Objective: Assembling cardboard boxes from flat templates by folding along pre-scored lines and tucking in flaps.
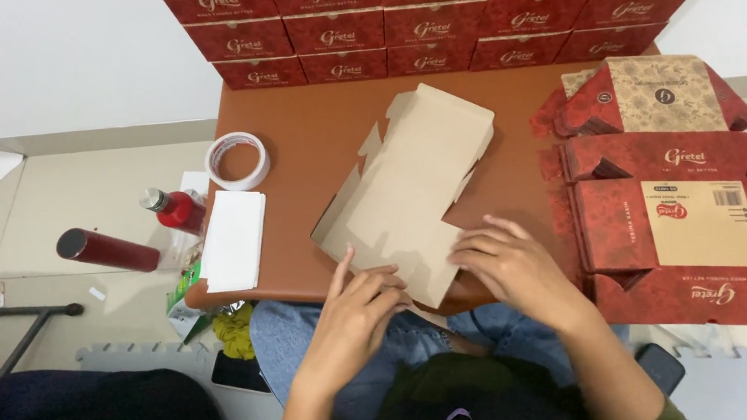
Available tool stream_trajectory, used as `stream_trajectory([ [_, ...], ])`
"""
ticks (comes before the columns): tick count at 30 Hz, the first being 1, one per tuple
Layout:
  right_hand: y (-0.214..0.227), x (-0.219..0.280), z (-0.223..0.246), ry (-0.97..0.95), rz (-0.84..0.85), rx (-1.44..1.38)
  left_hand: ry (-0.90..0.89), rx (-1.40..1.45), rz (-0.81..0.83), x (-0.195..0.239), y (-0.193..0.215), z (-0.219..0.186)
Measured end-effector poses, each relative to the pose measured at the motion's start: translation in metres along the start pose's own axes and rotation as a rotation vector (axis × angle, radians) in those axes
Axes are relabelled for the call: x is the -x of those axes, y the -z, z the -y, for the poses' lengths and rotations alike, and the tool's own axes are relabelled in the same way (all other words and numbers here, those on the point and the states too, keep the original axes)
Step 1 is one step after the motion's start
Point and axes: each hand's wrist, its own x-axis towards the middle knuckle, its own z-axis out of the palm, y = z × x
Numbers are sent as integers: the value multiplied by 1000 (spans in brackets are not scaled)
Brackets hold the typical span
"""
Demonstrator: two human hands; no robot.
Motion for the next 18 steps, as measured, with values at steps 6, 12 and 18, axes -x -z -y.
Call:
stream_trajectory([
  [6,-14,-28,3,-23,55,-246,64,19,-146,20,-17,18],
  [12,-25,-35,11,-99,2,-196,217,-35,-453,24,-33,21],
  [18,-21,-38,25,-93,-58,-109,167,-119,-442,23,-39,23],
])
